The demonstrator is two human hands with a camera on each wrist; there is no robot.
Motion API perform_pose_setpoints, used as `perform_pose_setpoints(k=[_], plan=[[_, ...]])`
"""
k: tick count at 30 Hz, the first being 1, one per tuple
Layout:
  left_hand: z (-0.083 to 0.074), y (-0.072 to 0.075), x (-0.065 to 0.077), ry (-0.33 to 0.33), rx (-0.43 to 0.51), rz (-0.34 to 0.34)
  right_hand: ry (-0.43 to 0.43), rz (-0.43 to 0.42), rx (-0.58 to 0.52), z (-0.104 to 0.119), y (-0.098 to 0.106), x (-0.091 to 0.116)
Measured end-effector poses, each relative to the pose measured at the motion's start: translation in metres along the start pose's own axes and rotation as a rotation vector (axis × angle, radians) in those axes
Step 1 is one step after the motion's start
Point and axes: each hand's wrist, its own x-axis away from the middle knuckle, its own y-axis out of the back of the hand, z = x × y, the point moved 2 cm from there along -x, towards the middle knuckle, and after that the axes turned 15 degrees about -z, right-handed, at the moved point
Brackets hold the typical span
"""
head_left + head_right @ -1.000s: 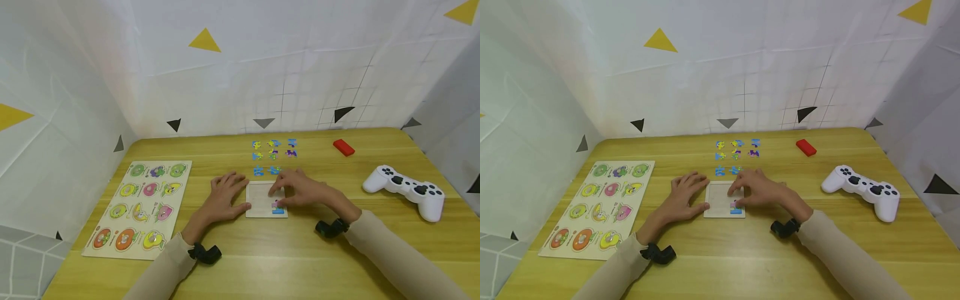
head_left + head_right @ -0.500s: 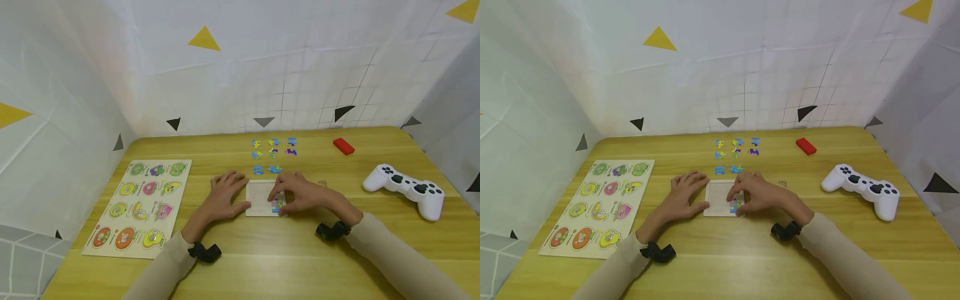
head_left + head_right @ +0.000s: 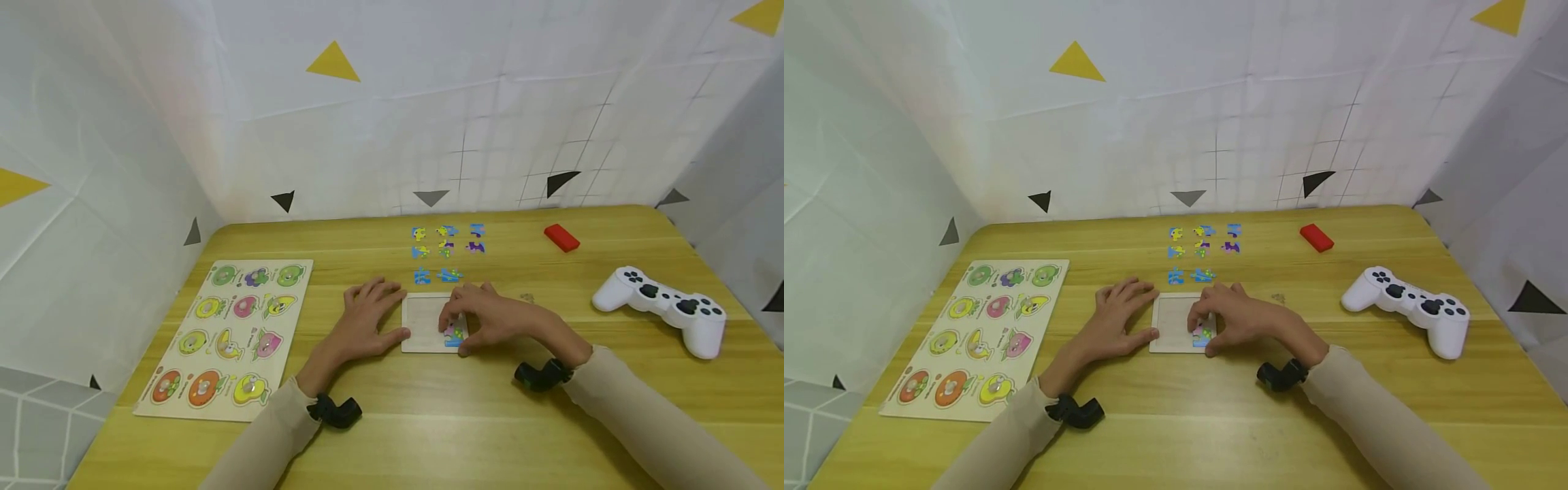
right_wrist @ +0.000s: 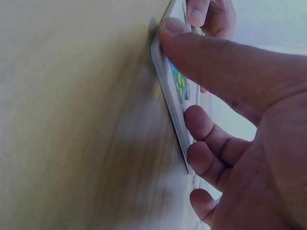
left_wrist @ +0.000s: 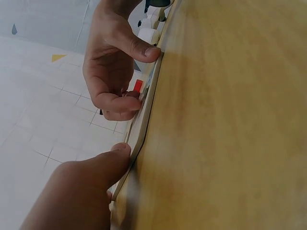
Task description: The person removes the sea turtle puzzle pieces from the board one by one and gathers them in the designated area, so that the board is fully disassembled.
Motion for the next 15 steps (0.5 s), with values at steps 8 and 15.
perform_pose_setpoints(k=[8, 15], plan=[[-0.0010, 0.0001, 0.0002, 0.003, -0.002, 0.007, -0.020, 0.004, -0.041, 0.0028, -0.0005, 0.0015], [-0.0005, 0.0009, -0.0003, 0.001, -0.007, 0.002, -0.019, 0.002, -0.053, 0.0032, 0.0017, 0.0021]])
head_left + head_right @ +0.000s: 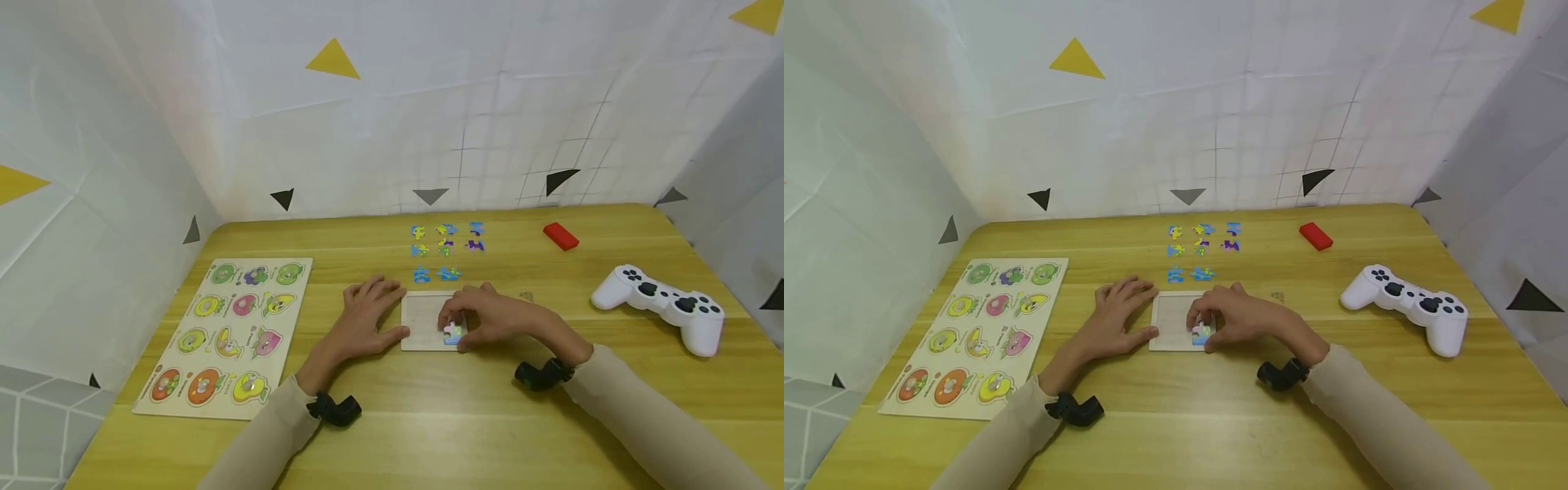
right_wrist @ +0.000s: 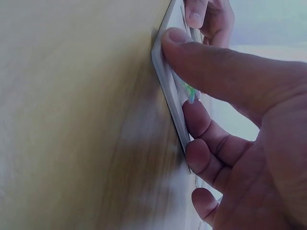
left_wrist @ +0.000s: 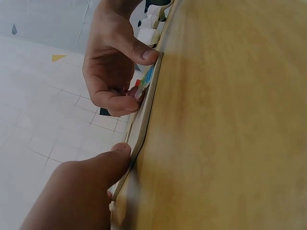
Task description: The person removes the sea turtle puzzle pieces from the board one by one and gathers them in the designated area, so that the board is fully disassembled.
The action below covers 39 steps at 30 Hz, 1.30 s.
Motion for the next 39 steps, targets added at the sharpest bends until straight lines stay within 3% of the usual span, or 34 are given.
perform_pose_setpoints(k=[18, 25, 32, 39], plan=[[0.000, 0.000, 0.000, 0.001, -0.004, 0.007, 0.006, -0.006, -0.001, -0.005, 0.001, -0.001], [0.002, -0.002, 0.000, -0.005, 0.006, 0.001, -0.028, -0.087, -0.084, -0.024, 0.007, 0.000], [0.002, -0.003, 0.002, -0.011, 0.010, -0.002, -0.138, -0.143, -0.148, -0.048, 0.018, 0.004], [0.002, -0.002, 0.001, -0.017, 0.012, -0.005, -0.182, -0.215, -0.099, -0.069, 0.028, 0.006]])
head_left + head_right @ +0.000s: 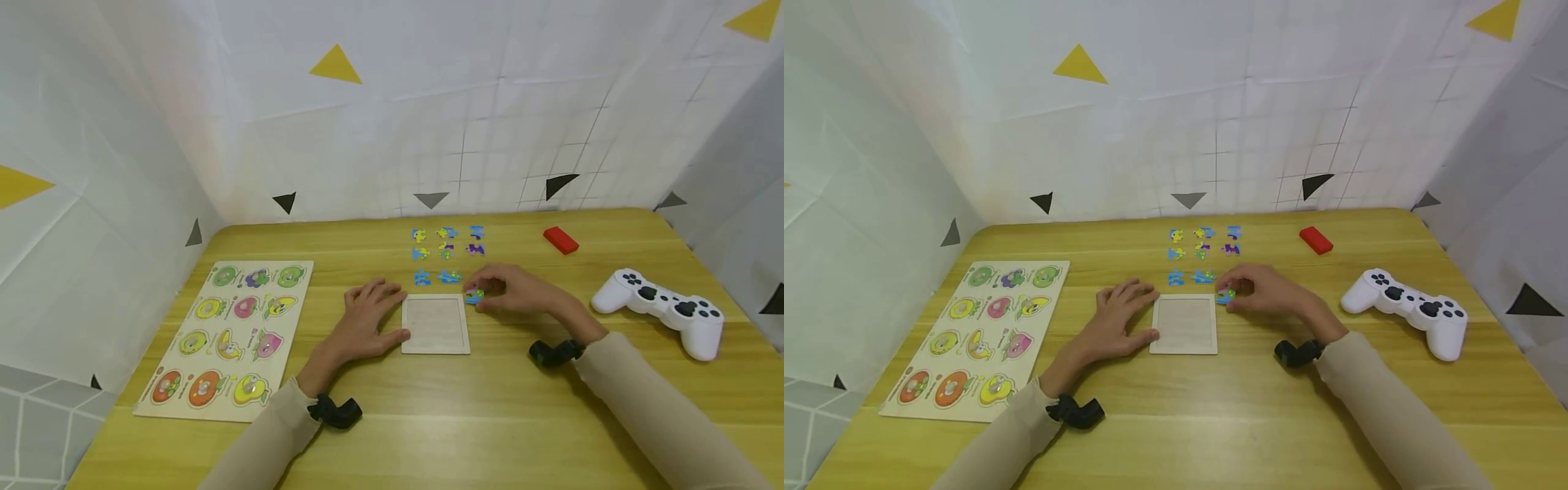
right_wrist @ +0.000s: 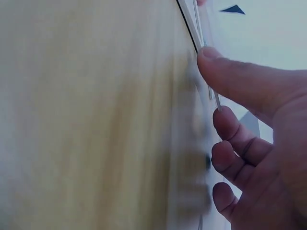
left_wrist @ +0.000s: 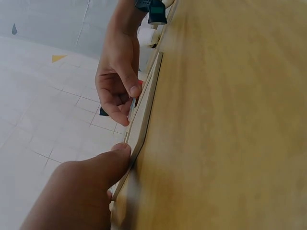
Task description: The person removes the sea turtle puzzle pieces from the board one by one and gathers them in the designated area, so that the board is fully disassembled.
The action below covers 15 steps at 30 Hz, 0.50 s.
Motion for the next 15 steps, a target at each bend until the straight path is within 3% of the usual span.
perform_pose_setpoints(k=[8, 15], plan=[[0.000, -0.001, 0.000, 0.004, -0.006, 0.012, -0.029, -0.041, 0.074, -0.007, 0.009, -0.007], [0.000, -0.001, 0.000, 0.006, 0.002, 0.006, -0.035, -0.055, 0.072, -0.011, 0.011, -0.011]])
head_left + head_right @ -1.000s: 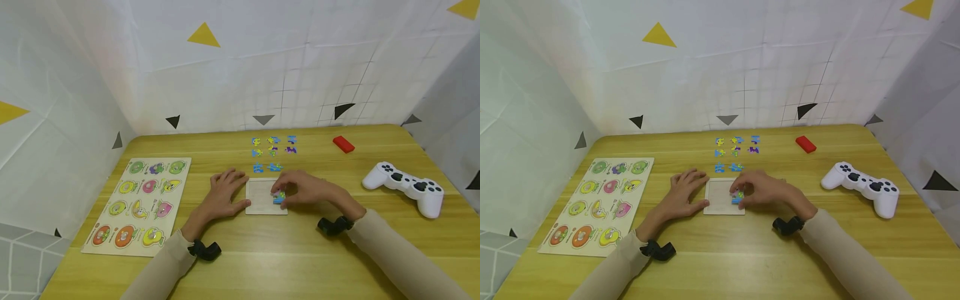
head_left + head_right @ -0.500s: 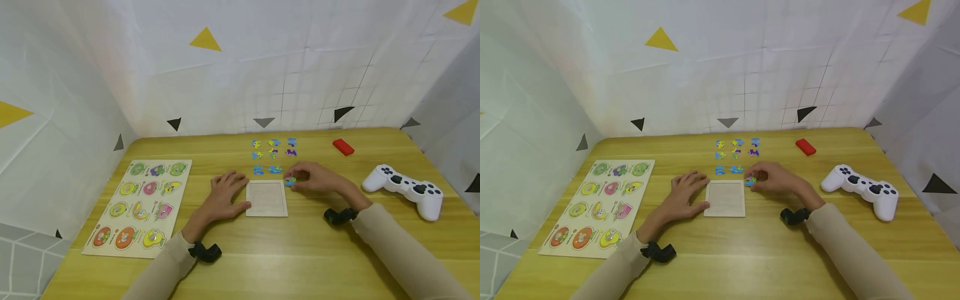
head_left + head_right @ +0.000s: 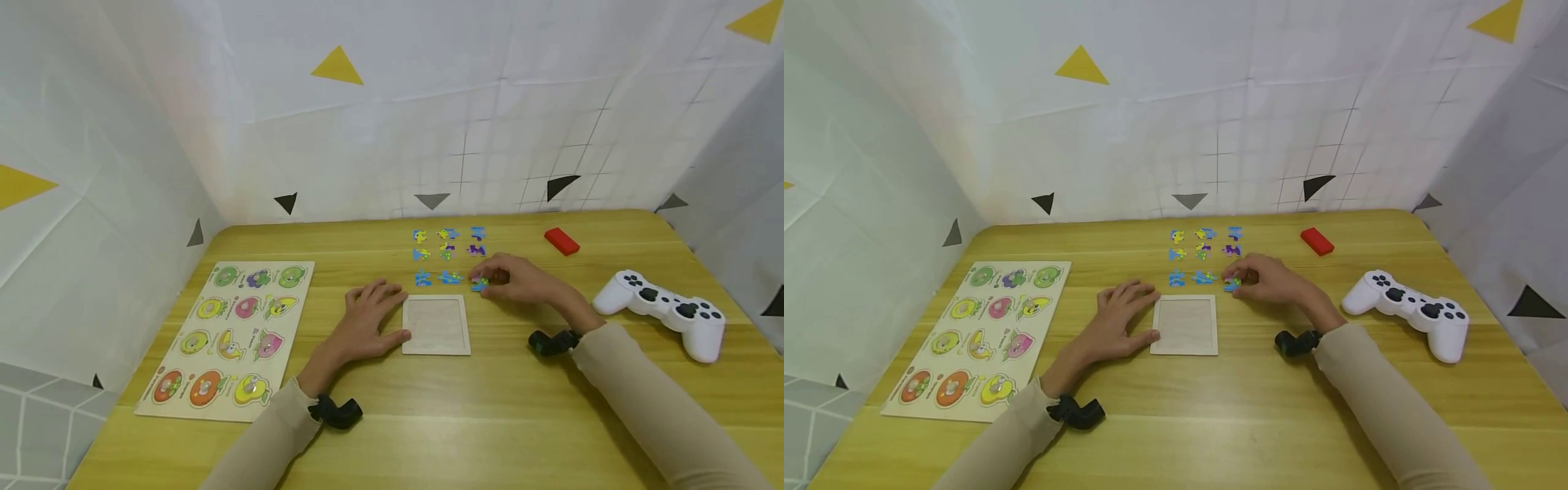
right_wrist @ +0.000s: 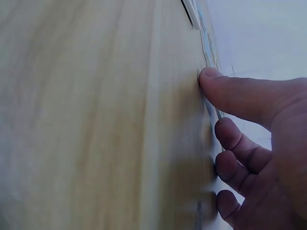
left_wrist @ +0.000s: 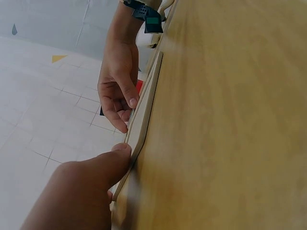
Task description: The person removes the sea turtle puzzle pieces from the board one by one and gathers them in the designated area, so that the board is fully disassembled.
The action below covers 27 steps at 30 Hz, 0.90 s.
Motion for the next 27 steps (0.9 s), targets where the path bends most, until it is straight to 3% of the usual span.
perform_pose_setpoints(k=[15, 27], plan=[[0.002, -0.004, -0.002, 0.008, -0.016, 0.024, 0.037, 0.015, 0.013, -0.006, 0.004, -0.010], [0.001, -0.003, -0.003, 0.027, -0.004, 0.043, 0.019, 0.028, -0.006, -0.007, 0.004, -0.011]])
